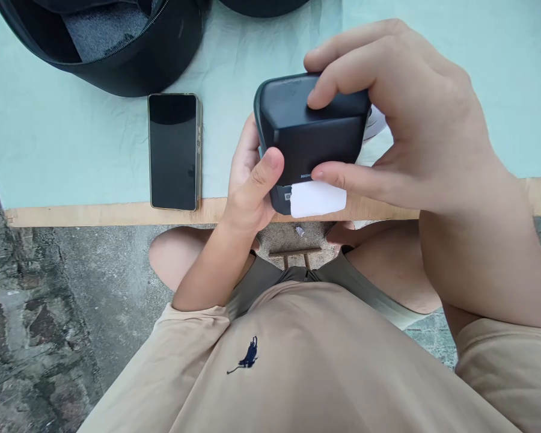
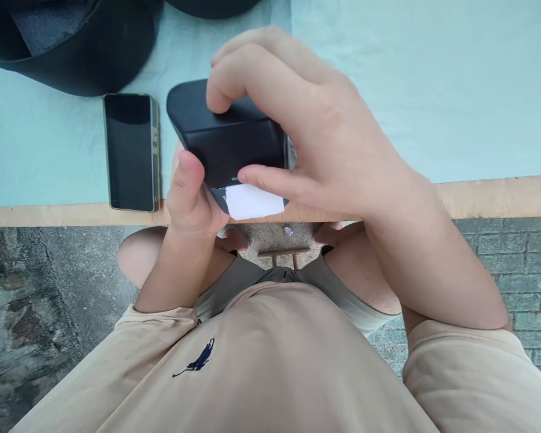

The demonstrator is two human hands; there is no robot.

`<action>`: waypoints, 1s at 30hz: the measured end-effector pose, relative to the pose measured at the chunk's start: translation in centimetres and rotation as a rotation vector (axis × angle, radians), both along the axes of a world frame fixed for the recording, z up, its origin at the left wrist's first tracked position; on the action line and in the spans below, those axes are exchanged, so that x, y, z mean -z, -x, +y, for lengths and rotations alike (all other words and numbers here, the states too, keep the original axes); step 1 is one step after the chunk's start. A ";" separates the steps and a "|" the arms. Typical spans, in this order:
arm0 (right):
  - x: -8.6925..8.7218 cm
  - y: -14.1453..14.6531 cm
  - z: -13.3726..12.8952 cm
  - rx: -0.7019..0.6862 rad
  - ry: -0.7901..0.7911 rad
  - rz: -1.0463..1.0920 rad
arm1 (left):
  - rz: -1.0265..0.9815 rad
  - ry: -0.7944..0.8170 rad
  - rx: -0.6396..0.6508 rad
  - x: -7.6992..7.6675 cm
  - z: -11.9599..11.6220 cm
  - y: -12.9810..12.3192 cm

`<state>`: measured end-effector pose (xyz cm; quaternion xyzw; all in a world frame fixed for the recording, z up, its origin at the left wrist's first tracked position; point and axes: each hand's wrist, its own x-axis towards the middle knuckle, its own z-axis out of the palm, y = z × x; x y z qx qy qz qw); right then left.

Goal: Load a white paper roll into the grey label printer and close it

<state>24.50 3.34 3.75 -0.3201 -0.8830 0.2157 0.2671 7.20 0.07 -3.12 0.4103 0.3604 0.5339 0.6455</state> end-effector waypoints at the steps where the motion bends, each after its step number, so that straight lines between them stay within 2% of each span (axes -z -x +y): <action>1: 0.0 0.0 0.0 0.005 -0.002 0.001 | -0.011 -0.004 -0.003 0.0 0.0 0.0; 6: 0.0 -0.2 0.1 0.009 0.002 -0.015 | -0.101 0.024 -0.037 -0.1 0.1 -0.6; 11: 0.2 -0.2 0.1 0.030 0.019 -0.025 | -0.020 0.103 -0.162 0.3 -0.2 -0.8; 14: 0.2 -0.3 0.2 -0.003 0.021 -0.003 | 0.038 0.124 -0.209 0.8 -0.1 -0.8; 20: 0.2 -0.5 0.4 -0.016 0.064 -0.050 | 0.035 0.117 -0.185 0.9 0.1 -0.7; 26: 0.2 -0.8 0.2 -0.022 0.061 -0.077 | -0.107 0.104 -0.055 0.6 0.4 -0.5; 30: 0.1 -0.8 0.1 -0.018 0.049 -0.079 | -0.132 0.095 -0.052 0.8 0.4 -0.4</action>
